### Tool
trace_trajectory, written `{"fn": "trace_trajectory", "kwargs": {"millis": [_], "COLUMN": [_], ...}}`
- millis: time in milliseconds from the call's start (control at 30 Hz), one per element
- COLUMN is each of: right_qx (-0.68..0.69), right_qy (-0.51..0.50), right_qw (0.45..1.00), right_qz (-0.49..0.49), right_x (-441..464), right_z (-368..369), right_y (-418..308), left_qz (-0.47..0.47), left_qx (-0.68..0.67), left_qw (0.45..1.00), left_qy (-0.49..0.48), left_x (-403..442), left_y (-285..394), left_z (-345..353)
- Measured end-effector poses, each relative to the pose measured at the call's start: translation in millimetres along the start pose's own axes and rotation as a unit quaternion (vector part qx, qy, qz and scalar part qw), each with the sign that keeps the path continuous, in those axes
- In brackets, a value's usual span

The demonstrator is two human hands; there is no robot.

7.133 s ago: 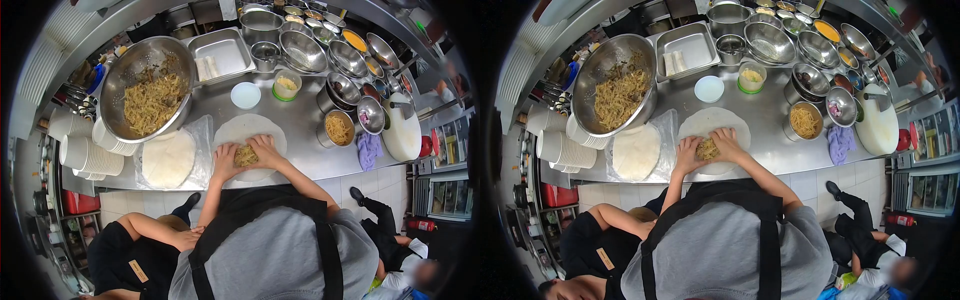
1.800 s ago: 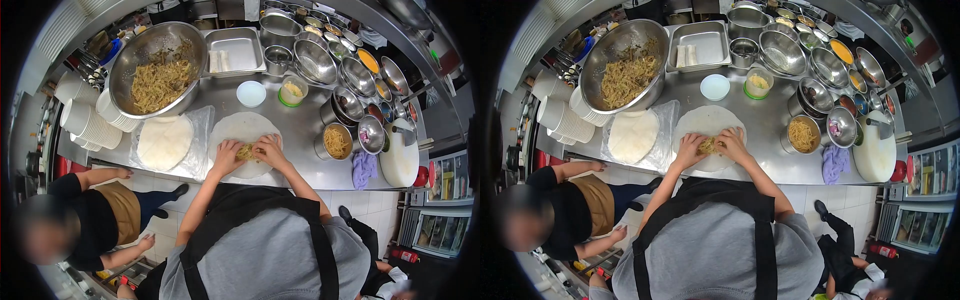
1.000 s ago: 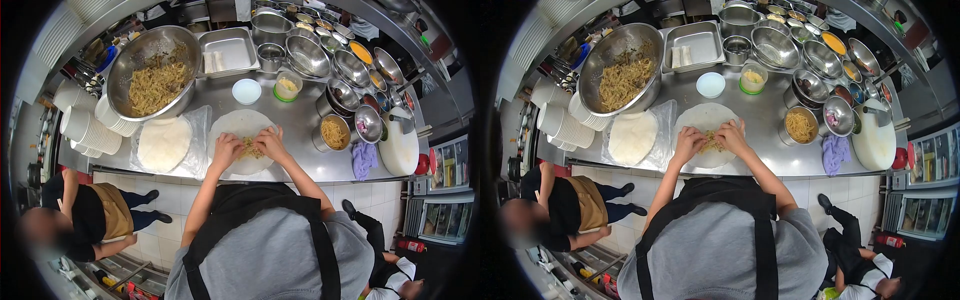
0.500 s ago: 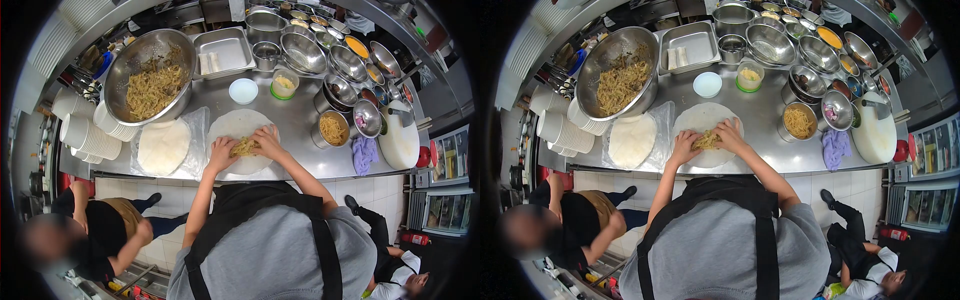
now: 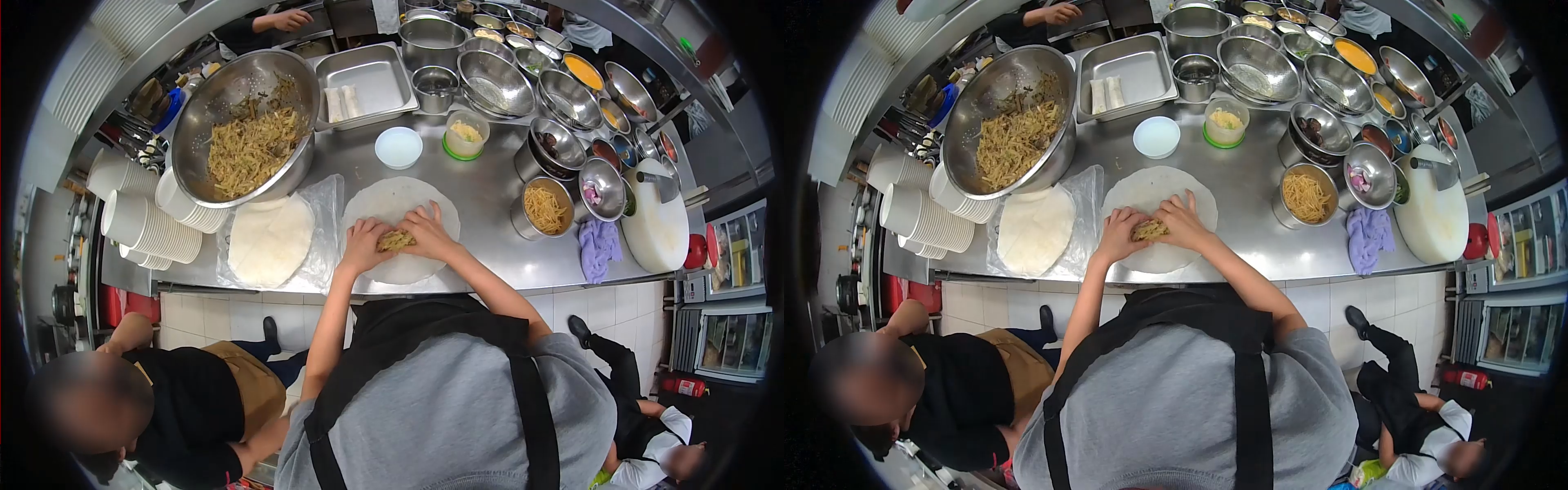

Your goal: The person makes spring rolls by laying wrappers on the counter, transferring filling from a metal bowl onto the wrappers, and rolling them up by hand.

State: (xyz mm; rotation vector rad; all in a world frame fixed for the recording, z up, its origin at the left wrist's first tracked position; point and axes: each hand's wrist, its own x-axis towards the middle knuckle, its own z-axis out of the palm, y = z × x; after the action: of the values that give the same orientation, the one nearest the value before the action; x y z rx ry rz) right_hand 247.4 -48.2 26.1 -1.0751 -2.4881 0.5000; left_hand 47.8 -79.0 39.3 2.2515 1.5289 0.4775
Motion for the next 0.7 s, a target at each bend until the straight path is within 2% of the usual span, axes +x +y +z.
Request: {"fn": "trace_trajectory", "kwargs": {"millis": [100, 267, 367, 467, 567, 667, 700], "right_qx": [0.004, 0.005, 0.03, -0.006, -0.003, 0.056, 0.048], "right_qy": [0.01, -0.014, 0.018, -0.06, -0.032, 0.073, 0.06], "right_qw": [1.0, 1.0, 0.999, 0.995, 0.998, 0.993, 0.996], "right_qz": [-0.006, -0.017, 0.013, 0.083, 0.057, 0.067, 0.054], "right_x": [0, 3, -9, -19, -25, -23, -20], "right_z": [-6, 0, -18, -26, -25, -29, -29], "right_y": [-3, -4, 1, 12, 13, 6, 4], "left_qz": [-0.008, 0.001, -0.002, -0.02, -0.02, -0.017, -0.017], "left_qx": [0.004, -0.006, -0.003, -0.015, -0.03, -0.04, -0.042], "left_qw": [1.0, 1.0, 1.0, 1.0, 0.999, 0.998, 0.998], "left_qy": [0.029, 0.012, 0.021, 0.015, 0.007, 0.036, 0.05], "left_x": [-12, -12, -16, -18, -19, -26, -28], "left_y": [4, -4, -4, -7, -10, -10, -10], "left_z": [-9, -4, -8, -6, -6, -13, -16]}}
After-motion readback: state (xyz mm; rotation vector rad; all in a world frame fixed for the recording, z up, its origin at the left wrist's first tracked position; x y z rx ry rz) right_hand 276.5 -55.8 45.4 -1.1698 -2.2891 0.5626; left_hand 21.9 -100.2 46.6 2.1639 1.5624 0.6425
